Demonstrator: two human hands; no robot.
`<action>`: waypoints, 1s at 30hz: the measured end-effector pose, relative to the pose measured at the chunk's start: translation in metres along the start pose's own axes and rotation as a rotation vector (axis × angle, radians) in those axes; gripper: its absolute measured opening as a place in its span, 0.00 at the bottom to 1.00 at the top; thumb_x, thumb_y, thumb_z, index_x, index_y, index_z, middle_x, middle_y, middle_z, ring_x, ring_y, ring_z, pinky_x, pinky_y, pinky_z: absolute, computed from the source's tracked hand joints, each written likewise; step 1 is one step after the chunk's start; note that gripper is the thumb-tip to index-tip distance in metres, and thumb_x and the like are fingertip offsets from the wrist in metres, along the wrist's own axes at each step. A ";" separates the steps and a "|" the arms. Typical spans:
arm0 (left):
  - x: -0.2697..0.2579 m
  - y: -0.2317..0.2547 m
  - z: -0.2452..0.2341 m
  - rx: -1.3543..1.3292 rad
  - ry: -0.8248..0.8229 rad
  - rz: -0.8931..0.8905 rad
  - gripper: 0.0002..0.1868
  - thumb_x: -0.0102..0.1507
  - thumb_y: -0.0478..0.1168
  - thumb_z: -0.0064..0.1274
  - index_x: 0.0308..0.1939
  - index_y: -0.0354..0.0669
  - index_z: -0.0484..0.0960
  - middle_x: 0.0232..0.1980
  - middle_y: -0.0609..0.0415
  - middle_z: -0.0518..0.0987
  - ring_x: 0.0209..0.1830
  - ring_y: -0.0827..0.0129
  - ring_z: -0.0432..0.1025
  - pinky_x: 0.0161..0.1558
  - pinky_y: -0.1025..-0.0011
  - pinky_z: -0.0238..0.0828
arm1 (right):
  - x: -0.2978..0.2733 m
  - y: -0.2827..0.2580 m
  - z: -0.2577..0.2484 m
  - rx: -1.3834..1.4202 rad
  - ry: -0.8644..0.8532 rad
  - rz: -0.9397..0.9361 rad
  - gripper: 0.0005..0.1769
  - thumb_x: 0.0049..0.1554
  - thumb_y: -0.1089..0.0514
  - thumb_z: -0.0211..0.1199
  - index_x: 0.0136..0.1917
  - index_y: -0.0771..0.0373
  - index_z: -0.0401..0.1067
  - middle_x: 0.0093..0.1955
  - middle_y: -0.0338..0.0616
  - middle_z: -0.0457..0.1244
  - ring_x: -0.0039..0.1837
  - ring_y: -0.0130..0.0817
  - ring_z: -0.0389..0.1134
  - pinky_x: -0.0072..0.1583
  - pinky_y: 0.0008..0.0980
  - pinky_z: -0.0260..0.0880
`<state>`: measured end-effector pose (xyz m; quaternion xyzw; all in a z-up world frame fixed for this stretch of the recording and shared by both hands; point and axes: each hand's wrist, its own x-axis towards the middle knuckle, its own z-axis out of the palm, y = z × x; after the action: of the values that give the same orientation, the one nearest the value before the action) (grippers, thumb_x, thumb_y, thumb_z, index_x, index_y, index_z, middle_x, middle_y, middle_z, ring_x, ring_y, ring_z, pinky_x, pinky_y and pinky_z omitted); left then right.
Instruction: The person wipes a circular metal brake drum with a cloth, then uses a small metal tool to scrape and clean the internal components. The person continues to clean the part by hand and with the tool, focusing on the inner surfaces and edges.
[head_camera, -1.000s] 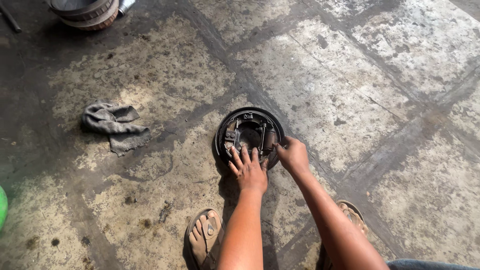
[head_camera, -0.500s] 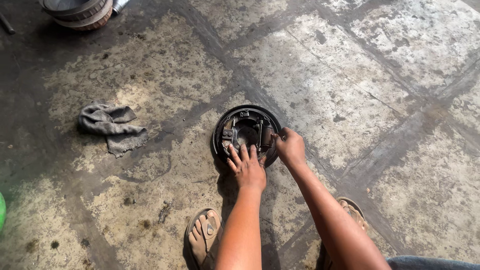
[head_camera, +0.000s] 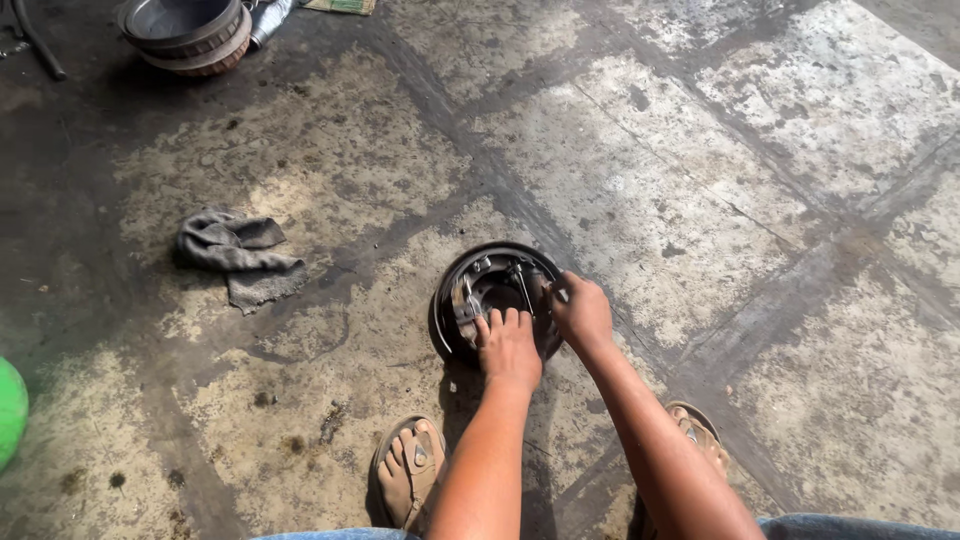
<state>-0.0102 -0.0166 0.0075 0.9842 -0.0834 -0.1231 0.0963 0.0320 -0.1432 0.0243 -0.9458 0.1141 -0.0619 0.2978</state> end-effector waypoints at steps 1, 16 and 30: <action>-0.001 0.001 0.005 0.023 0.007 0.028 0.23 0.62 0.39 0.52 0.62 0.45 0.73 0.61 0.50 0.70 0.70 0.50 0.60 0.76 0.46 0.44 | -0.005 0.000 -0.004 -0.026 -0.002 -0.070 0.09 0.50 0.55 0.68 0.45 0.56 0.79 0.44 0.54 0.69 0.48 0.56 0.71 0.50 0.51 0.71; -0.010 -0.009 -0.019 -0.266 0.049 0.175 0.27 0.67 0.58 0.48 0.54 0.36 0.72 0.55 0.41 0.74 0.63 0.47 0.66 0.72 0.45 0.50 | 0.014 -0.029 -0.017 -0.395 -0.198 -0.267 0.17 0.59 0.47 0.61 0.38 0.60 0.78 0.42 0.57 0.68 0.45 0.57 0.72 0.48 0.51 0.73; -0.009 -0.012 -0.003 -0.206 0.147 0.239 0.32 0.66 0.61 0.45 0.55 0.32 0.74 0.54 0.40 0.75 0.60 0.47 0.66 0.69 0.43 0.52 | 0.015 -0.015 -0.008 -0.239 -0.072 -0.357 0.14 0.58 0.50 0.63 0.39 0.62 0.77 0.40 0.56 0.67 0.45 0.55 0.71 0.49 0.50 0.72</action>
<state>-0.0161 -0.0026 0.0097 0.9585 -0.1797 -0.0465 0.2166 0.0481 -0.1395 0.0408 -0.9811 -0.0594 -0.0657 0.1719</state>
